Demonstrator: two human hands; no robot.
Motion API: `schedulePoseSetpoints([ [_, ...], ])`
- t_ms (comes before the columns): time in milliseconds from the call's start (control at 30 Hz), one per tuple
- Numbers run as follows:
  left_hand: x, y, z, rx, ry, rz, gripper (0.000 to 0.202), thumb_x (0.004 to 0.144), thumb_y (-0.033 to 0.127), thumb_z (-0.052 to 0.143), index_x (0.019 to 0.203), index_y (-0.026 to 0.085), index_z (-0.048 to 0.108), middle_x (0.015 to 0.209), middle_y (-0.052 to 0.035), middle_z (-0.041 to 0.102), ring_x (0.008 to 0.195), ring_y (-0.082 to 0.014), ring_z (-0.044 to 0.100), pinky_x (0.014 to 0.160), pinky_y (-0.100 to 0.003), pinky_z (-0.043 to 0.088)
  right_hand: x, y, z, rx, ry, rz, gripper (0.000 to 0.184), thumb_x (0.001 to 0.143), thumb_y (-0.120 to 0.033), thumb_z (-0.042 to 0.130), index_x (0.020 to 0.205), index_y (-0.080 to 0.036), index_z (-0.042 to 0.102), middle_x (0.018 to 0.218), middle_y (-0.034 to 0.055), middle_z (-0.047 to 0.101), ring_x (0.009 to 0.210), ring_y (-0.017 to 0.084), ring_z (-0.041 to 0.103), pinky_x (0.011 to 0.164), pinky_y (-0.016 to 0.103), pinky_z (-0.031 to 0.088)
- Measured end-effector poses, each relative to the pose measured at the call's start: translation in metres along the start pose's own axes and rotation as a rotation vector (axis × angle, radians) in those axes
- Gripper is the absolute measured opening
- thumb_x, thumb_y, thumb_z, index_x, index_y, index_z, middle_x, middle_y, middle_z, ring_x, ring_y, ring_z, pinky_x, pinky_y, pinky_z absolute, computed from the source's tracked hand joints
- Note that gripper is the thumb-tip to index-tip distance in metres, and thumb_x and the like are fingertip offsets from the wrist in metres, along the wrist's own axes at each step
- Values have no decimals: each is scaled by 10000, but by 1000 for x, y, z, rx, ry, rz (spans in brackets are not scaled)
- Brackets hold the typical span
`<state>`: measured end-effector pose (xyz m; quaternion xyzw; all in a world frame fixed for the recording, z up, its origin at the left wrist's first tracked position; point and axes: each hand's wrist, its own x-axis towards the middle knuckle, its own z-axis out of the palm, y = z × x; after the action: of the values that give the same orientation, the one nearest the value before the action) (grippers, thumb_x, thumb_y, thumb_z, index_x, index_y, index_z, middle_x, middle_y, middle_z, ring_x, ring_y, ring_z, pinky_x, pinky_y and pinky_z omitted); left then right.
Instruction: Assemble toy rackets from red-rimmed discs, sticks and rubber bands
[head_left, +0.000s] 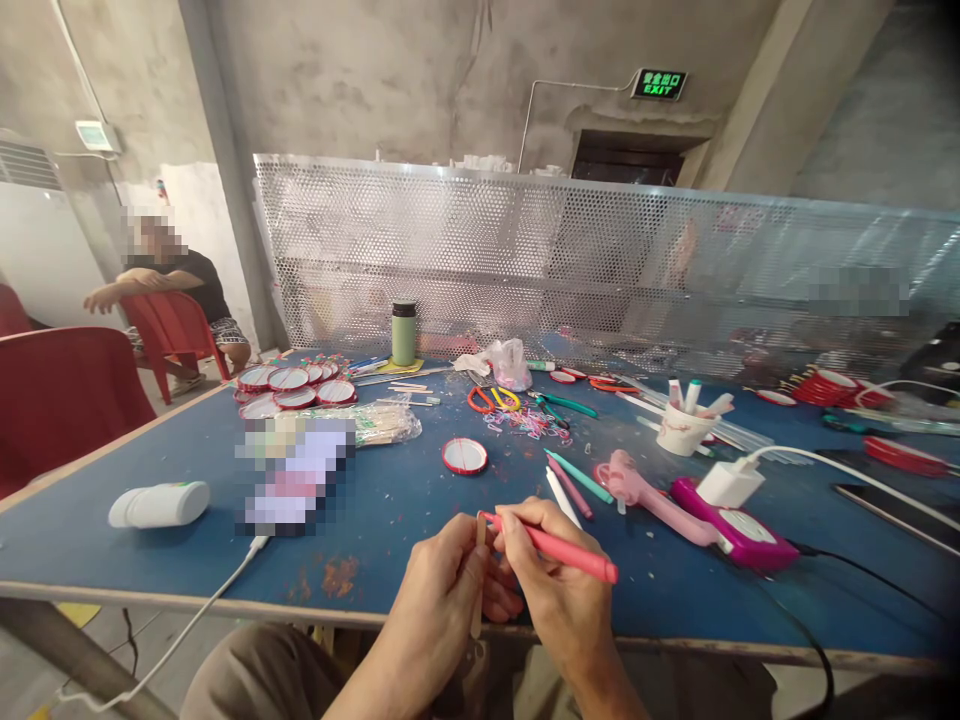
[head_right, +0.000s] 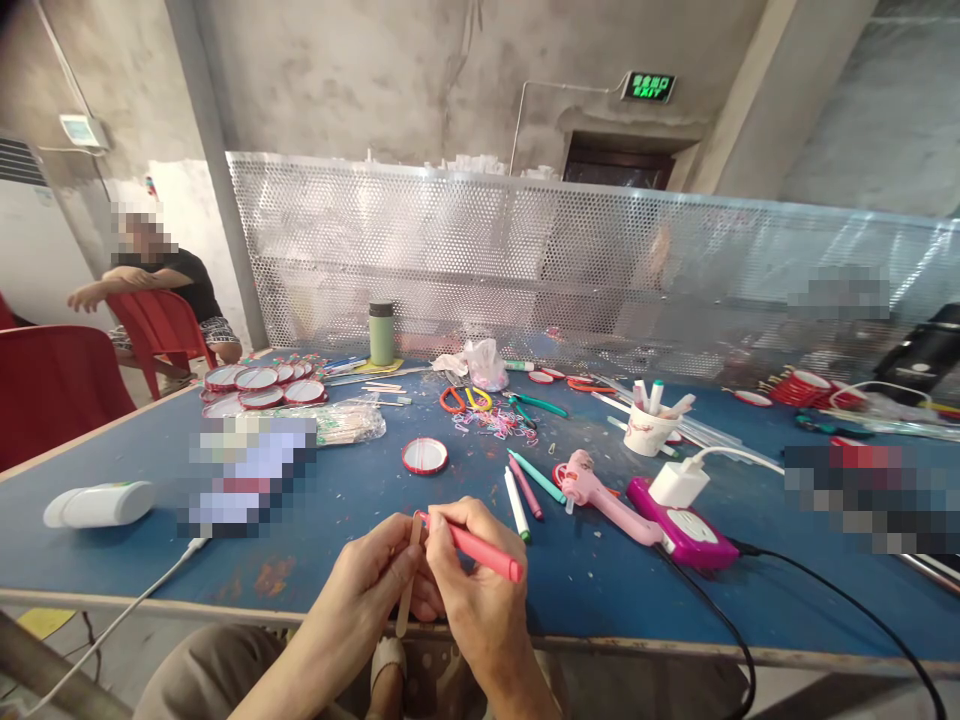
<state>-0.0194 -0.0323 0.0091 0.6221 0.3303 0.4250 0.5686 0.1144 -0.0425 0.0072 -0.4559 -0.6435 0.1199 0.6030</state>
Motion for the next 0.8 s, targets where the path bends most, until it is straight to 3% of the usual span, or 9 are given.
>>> schedulePoseSetpoints([
  [800, 0, 1, 0, -26, 0, -11, 283, 896, 483, 497, 801, 223, 437, 671, -21, 655, 553, -168, 655, 582, -291, 569, -1, 0, 0, 0, 13, 9, 179, 957, -279, 570, 836, -191, 669, 690, 0, 642, 572, 121, 614, 516, 206, 487],
])
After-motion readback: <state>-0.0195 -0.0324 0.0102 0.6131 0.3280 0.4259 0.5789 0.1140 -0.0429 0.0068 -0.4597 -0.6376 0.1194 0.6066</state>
